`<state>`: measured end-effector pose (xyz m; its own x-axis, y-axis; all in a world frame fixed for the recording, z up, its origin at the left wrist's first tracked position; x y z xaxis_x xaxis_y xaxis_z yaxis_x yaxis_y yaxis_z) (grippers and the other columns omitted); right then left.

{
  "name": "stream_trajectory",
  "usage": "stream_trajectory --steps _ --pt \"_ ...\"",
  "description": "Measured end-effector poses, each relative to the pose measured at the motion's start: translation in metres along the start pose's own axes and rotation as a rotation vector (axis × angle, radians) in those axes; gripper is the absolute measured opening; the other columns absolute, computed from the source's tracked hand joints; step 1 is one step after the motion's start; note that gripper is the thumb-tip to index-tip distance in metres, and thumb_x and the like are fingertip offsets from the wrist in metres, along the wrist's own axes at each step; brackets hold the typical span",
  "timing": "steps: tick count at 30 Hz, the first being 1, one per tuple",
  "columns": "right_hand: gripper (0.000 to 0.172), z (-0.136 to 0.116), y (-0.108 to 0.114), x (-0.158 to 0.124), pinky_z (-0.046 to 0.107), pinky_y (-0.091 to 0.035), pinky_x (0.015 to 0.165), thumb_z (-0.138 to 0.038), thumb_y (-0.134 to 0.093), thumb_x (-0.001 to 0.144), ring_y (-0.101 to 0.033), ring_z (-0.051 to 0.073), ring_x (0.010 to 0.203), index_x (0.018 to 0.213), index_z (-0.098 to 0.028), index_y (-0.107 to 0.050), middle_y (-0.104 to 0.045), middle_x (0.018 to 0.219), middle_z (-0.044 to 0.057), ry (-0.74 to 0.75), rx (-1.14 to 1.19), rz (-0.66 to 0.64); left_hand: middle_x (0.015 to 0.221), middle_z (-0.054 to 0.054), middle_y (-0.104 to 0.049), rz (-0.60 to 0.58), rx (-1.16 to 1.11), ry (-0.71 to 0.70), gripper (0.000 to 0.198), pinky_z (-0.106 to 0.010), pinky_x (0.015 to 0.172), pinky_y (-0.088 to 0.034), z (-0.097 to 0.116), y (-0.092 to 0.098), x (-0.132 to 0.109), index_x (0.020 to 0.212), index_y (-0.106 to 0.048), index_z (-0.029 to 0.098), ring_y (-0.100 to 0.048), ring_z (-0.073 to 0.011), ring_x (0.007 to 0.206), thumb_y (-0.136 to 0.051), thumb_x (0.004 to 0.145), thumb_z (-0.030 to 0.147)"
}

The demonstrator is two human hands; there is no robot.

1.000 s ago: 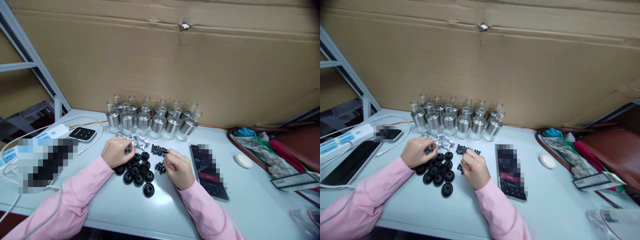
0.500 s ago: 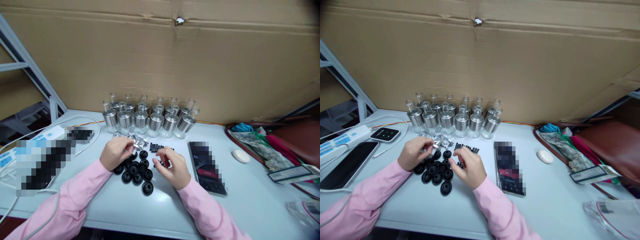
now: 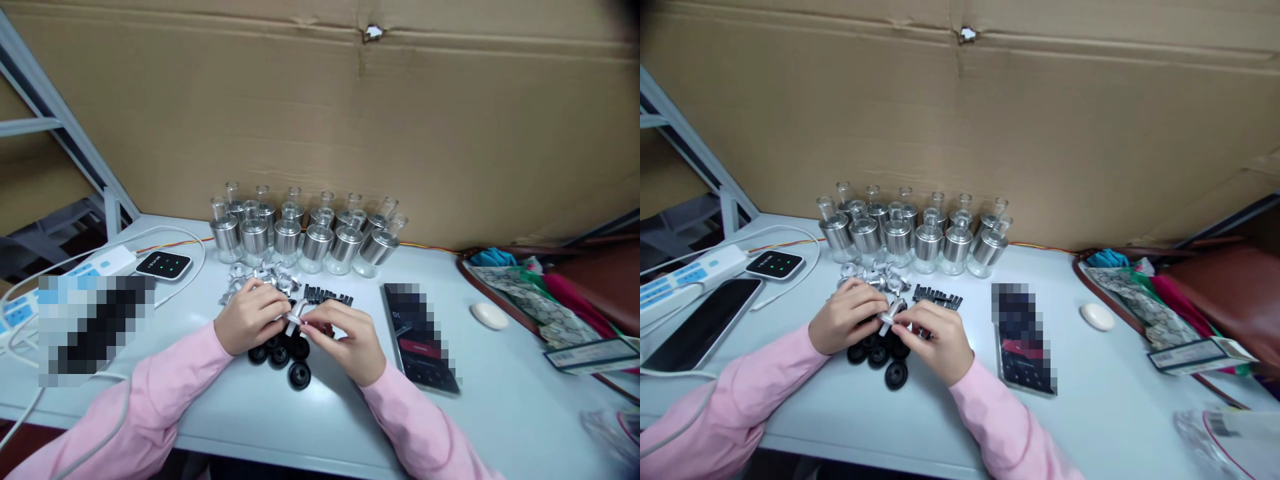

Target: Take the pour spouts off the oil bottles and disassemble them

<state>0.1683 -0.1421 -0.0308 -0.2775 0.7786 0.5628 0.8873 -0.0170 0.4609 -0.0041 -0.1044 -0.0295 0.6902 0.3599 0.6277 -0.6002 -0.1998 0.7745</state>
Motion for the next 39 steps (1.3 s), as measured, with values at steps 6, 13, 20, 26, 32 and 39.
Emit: stream_trajectory --steps 6,13,20,26,32,39 --pt "0.006 0.013 0.024 0.007 0.033 -0.041 0.067 -0.019 -0.061 0.076 -0.050 0.017 0.070 0.077 -0.020 -0.067 -0.057 0.067 0.002 -0.119 -0.240 -0.084 0.076 -0.002 -0.066 0.037 0.036 0.036 0.013 -0.032 0.071 -0.030 -0.002 -0.003 -0.004 0.080 -0.056 0.017 -0.056 -0.0125 0.065 -0.044 0.084 0.016" --pt "0.017 0.023 0.016 -0.001 0.037 -0.035 0.074 -0.016 -0.068 0.066 -0.044 0.021 0.084 0.080 -0.024 -0.066 -0.051 0.084 0.004 -0.191 -0.455 -0.310 0.075 -0.002 -0.066 0.081 0.044 0.052 0.011 -0.033 0.073 -0.029 -0.002 -0.001 -0.006 0.078 -0.055 0.017 -0.057 -0.0127 0.066 -0.045 0.083 0.018" --pt "0.016 0.025 0.004 -0.005 0.035 -0.033 0.071 -0.010 -0.061 0.067 -0.043 0.021 0.082 0.076 -0.022 -0.065 -0.048 0.081 0.004 -0.187 -0.474 -0.369 0.075 -0.002 -0.065 0.070 0.059 0.047 0.012 -0.034 0.077 -0.031 -0.003 -0.001 -0.007 0.076 -0.055 0.018 -0.056 -0.0135 0.066 -0.044 0.081 0.019" --pt "0.012 0.022 0.005 -0.001 0.033 -0.039 0.071 -0.010 -0.059 0.070 -0.048 0.019 0.080 0.074 -0.020 -0.063 -0.053 0.080 0.004 -0.144 -0.329 -0.233 0.075 -0.002 -0.064 0.061 0.042 0.049 0.013 -0.034 0.077 -0.030 -0.002 -0.001 -0.008 0.077 -0.056 0.018 -0.056 -0.0129 0.066 -0.043 0.081 0.017" --pt "0.012 0.014 0.009 0.002 0.027 -0.044 0.067 -0.013 -0.053 0.078 -0.057 0.014 0.071 0.082 -0.019 -0.062 -0.063 0.077 0.002 -0.224 -0.052 -0.019 0.077 -0.004 -0.064 0.040 0.028 0.005 0.013 -0.034 0.076 -0.032 0.000 -0.001 -0.006 0.083 -0.053 0.017 -0.055 -0.0141 0.069 -0.041 0.084 0.015" --pt "0.013 0.009 0.003 0.000 0.026 -0.046 0.067 -0.023 -0.051 0.083 -0.058 0.014 0.077 0.091 -0.021 -0.062 -0.061 0.085 0.004 -0.302 0.283 0.139 0.075 -0.003 -0.064 0.013 0.013 0.000 0.020 -0.033 0.076 -0.030 0.007 -0.002 -0.001 0.084 -0.053 0.017 -0.054 -0.0137 0.068 -0.033 0.088 0.014"
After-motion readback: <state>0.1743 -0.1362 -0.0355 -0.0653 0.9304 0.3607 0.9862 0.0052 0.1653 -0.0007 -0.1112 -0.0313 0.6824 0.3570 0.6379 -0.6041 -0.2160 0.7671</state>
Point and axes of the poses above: each hand's wrist, its own x-axis towards the middle knuckle, its own y-axis out of the back of the hand, z = x × y, the point moved 2 cm from there along x, towards the middle knuckle
